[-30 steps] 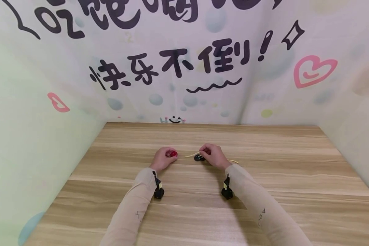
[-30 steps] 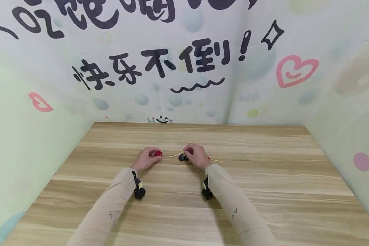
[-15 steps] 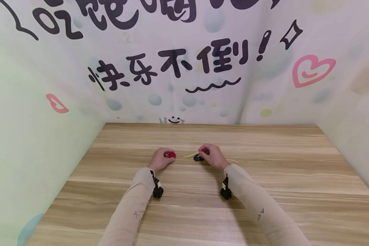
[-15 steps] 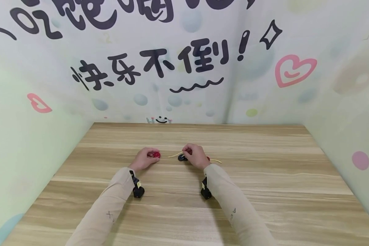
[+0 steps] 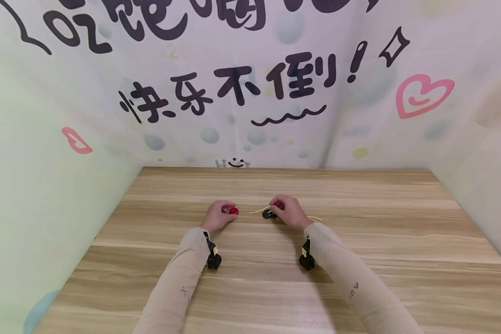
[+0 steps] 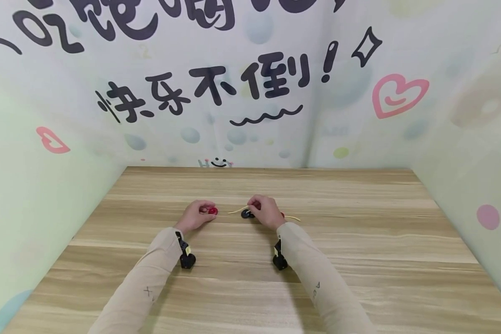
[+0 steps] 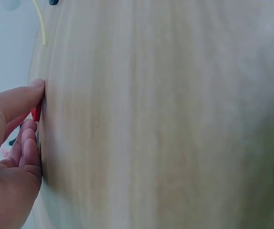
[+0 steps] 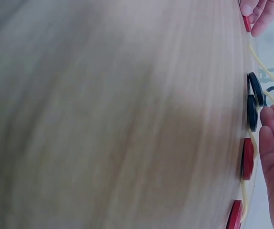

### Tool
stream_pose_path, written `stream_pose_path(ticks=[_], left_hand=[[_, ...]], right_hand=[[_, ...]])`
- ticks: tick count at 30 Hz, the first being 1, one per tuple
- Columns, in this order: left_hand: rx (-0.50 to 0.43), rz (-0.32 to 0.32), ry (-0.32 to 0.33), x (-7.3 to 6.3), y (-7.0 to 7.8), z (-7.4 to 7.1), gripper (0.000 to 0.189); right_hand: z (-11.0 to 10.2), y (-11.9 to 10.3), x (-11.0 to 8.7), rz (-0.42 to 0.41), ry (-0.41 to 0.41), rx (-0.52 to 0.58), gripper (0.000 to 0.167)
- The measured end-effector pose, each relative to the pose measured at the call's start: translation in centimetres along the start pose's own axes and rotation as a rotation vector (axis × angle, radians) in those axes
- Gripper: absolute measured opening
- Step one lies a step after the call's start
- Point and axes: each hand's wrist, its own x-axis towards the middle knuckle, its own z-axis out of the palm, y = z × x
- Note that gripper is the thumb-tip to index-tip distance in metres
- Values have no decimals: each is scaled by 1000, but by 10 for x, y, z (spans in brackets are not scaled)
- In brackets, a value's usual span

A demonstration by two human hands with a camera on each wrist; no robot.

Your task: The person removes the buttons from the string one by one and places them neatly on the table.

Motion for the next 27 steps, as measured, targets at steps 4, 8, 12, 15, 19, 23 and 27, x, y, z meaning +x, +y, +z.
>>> stream_pose_path(ticks=[4,8,12,15,19,23,27], left_hand=[[-11,-6,29,1,-2,1,34],[3,-4,54,1,-3,3,35],[6,16,62,1,2,4,35],[-12,33,67,1,8,6,34],[-59,59,68,2,16,11,32],[-91,95,56,4,20,18,29],[-107,125,46,5,27,25,28]], right_hand=[[1,0,0,4,-11,7,5],[2,-1,0,9,-18,12,6],[2,-4,0,11,-18,23,6],[2,-5,0,18,-14,24,6],[2,-4,1,4,3,14,5],[2,-3,3,-35,16,5,4],[2,-4,4,-58,6,3,4]])
